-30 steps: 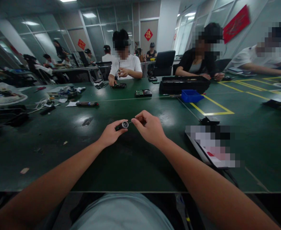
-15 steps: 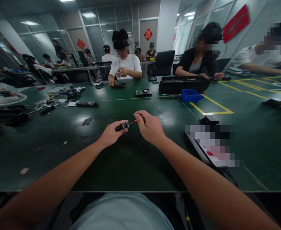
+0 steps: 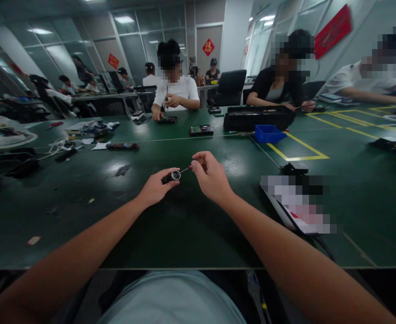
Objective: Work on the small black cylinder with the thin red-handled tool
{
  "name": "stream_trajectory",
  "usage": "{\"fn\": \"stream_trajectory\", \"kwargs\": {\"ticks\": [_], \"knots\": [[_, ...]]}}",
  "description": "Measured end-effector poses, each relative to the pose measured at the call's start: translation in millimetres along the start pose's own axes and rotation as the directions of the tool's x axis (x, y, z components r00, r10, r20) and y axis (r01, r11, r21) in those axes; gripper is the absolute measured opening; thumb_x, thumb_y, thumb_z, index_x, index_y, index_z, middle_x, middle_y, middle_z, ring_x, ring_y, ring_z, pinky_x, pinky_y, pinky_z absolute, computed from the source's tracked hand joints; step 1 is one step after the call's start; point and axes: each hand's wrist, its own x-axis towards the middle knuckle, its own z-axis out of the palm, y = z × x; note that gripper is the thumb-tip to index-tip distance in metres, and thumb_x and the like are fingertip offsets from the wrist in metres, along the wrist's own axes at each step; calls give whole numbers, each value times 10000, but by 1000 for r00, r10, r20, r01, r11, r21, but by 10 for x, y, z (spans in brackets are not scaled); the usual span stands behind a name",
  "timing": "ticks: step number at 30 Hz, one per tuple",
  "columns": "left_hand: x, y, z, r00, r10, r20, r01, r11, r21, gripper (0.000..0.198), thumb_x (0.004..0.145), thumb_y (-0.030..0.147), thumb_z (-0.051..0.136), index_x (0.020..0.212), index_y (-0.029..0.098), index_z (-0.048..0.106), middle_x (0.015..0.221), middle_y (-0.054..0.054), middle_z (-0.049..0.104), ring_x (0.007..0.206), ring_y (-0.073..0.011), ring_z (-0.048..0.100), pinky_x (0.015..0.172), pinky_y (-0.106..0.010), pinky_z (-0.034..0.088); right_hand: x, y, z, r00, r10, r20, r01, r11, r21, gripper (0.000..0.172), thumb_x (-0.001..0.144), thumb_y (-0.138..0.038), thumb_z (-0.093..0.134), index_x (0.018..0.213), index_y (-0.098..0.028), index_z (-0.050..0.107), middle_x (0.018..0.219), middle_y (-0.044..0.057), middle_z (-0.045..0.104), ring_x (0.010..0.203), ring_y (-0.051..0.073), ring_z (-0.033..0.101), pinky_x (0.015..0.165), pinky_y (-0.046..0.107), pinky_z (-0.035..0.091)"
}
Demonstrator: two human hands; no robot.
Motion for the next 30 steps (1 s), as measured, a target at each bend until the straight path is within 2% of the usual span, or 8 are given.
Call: {"fn": "stream_trajectory", "kwargs": {"ticks": [3,6,10,12,14,16,24,30], "knots": [[2,18,1,1000,-8,-10,8,1000,-2,411,869,252,679,1277,231,629,1291,-59,643,1220,-239,572,1097,-407,403,22,54,30,998,58,4,-58,987,152,202,925,-382,533,913,-200,619,795,35,660,736,174,629,712,343,505],[1,15,0,1000,6,-27,-6,1000,-7,417,877,248,671,1289,210,619,1307,-68,633,1242,-235,557,1103,-396,393,36,99,72,990,139,-20,-127,949,289,249,911,-441,548,884,-204,621,774,25,638,701,160,611,710,345,517],[5,0,-19,997,81,20,-81,997,15,436,872,259,686,1301,248,612,1250,-47,658,1171,-222,583,1051,-396,421,68,166,97,964,262,-36,-222,875,430,311,867,-523,597,846,-213,613,775,18,606,679,148,581,678,326,529],[16,10,-40,993,108,48,-110,993,43,447,866,266,695,1305,267,610,1199,-41,673,1114,-220,598,1009,-394,440,99,208,81,943,333,-9,-286,822,493,327,845,-541,623,820,-216,604,767,16,595,660,144,568,658,319,530],[31,31,-65,992,114,59,-118,990,79,445,867,264,694,1304,266,612,1160,-43,682,1074,-218,603,983,-390,447,129,248,56,910,409,69,-377,744,552,328,840,-536,630,790,-214,594,710,4,565,603,137,537,625,318,524],[46,49,-84,993,105,55,-110,988,108,439,873,261,685,1305,256,610,1154,-47,682,1068,-220,600,971,-386,446,148,273,41,892,439,106,-416,707,572,315,842,-516,634,777,-211,591,677,-3,549,577,130,514,607,313,519],[41,6,-72,994,85,62,-93,986,142,434,882,301,672,1309,260,606,1155,-48,677,1054,-226,595,943,-385,445,119,228,67,934,343,-101,-257,840,478,229,898,-423,593,817,-210,601,749,8,597,640,129,561,614,294,509],[36,2,-80,996,77,54,-84,985,148,449,880,329,673,1319,271,601,1153,-48,676,1053,-231,588,931,-387,446,83,155,40,968,239,-83,-192,909,371,224,927,-415,552,859,-208,603,780,17,617,671,135,581,634,305,498]]}}
